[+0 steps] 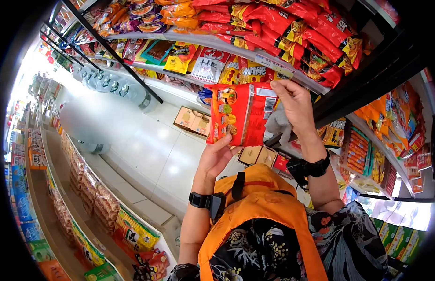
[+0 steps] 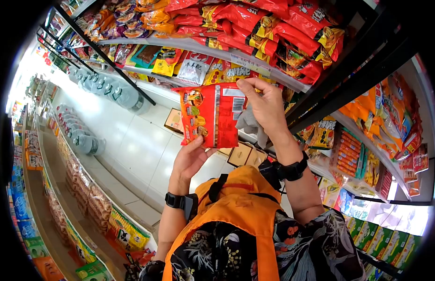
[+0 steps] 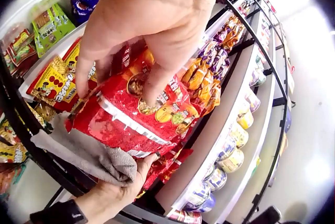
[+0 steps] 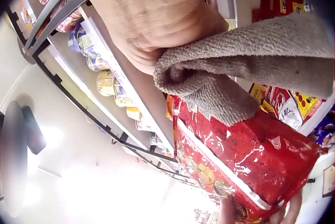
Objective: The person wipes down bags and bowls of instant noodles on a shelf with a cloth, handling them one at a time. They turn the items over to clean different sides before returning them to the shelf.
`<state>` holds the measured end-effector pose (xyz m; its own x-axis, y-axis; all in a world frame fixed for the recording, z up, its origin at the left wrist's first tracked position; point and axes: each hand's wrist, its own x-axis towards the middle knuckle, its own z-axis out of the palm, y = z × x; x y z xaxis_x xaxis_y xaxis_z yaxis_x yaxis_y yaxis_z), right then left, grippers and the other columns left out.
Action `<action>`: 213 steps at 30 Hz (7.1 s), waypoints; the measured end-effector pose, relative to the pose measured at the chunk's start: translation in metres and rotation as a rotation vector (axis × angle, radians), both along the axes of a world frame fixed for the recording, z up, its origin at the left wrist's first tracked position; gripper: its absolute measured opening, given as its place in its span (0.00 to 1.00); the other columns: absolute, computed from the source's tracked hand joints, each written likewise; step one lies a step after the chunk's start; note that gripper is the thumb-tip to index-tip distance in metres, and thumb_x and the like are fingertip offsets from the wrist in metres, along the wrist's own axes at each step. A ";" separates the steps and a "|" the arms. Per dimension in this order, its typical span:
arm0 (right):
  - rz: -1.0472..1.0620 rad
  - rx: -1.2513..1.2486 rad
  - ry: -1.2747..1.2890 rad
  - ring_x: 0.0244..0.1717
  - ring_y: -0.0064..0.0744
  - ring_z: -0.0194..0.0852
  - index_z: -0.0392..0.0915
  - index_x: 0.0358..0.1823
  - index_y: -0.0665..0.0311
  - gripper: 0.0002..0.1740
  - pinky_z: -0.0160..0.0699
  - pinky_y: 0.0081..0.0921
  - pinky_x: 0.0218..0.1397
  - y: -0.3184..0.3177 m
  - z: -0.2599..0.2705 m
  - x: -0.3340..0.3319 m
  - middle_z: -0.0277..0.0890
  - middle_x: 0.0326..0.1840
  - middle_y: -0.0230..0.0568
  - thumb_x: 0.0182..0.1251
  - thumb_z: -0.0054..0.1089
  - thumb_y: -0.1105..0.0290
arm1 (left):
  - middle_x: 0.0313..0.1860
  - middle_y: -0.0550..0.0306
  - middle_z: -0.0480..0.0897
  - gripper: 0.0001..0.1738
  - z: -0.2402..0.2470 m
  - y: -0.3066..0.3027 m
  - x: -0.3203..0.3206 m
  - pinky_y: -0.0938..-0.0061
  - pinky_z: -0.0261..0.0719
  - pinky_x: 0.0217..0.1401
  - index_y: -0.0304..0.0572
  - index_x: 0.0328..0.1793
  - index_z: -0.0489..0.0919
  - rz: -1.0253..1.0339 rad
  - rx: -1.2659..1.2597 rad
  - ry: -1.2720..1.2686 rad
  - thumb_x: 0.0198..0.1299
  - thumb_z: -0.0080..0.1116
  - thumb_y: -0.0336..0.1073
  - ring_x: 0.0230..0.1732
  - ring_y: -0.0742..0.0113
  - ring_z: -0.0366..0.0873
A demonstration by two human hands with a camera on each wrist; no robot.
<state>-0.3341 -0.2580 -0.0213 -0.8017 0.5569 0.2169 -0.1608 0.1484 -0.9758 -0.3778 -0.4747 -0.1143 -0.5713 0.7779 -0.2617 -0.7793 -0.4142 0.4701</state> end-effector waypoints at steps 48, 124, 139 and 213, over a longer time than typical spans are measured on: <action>-0.859 1.317 -0.376 0.70 0.64 0.48 0.58 0.68 0.68 0.38 0.48 0.56 0.70 0.085 0.111 -0.017 0.49 0.71 0.64 0.59 0.64 0.66 | 0.58 0.45 0.78 0.27 0.070 0.048 -0.063 0.59 0.81 0.56 0.38 0.66 0.66 0.044 0.102 -0.066 0.65 0.53 0.44 0.53 0.55 0.81; -0.328 -0.511 0.129 0.37 0.16 0.77 0.75 0.46 0.66 0.07 0.80 0.18 0.44 -0.034 0.012 0.051 0.79 0.38 0.32 0.71 0.54 0.72 | 0.61 0.44 0.76 0.29 -0.003 0.083 -0.136 0.56 0.78 0.62 0.37 0.66 0.66 -0.530 0.009 -0.053 0.63 0.60 0.43 0.59 0.54 0.77; -0.283 -0.401 0.349 0.41 0.17 0.74 0.71 0.47 0.68 0.07 0.75 0.21 0.48 -0.065 -0.017 0.005 0.79 0.39 0.32 0.73 0.53 0.72 | 0.65 0.49 0.73 0.39 -0.004 0.076 -0.116 0.59 0.77 0.63 0.44 0.71 0.62 -0.512 0.078 -0.100 0.63 0.50 0.63 0.62 0.58 0.75; -0.081 -0.390 -0.157 0.51 0.22 0.74 0.64 0.63 0.66 0.31 0.75 0.23 0.54 -0.063 -0.020 0.013 0.76 0.54 0.35 0.61 0.68 0.67 | 0.64 0.55 0.72 0.47 -0.021 0.028 -0.137 0.57 0.75 0.64 0.46 0.72 0.57 -0.494 0.008 0.353 0.46 0.71 0.31 0.64 0.57 0.72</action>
<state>-0.3212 -0.3212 -0.0418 -0.7584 0.6357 -0.1441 -0.0085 -0.2306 -0.9730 -0.5146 -0.4468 -0.1354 -0.1931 0.9743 -0.1156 -0.6781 -0.0473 0.7334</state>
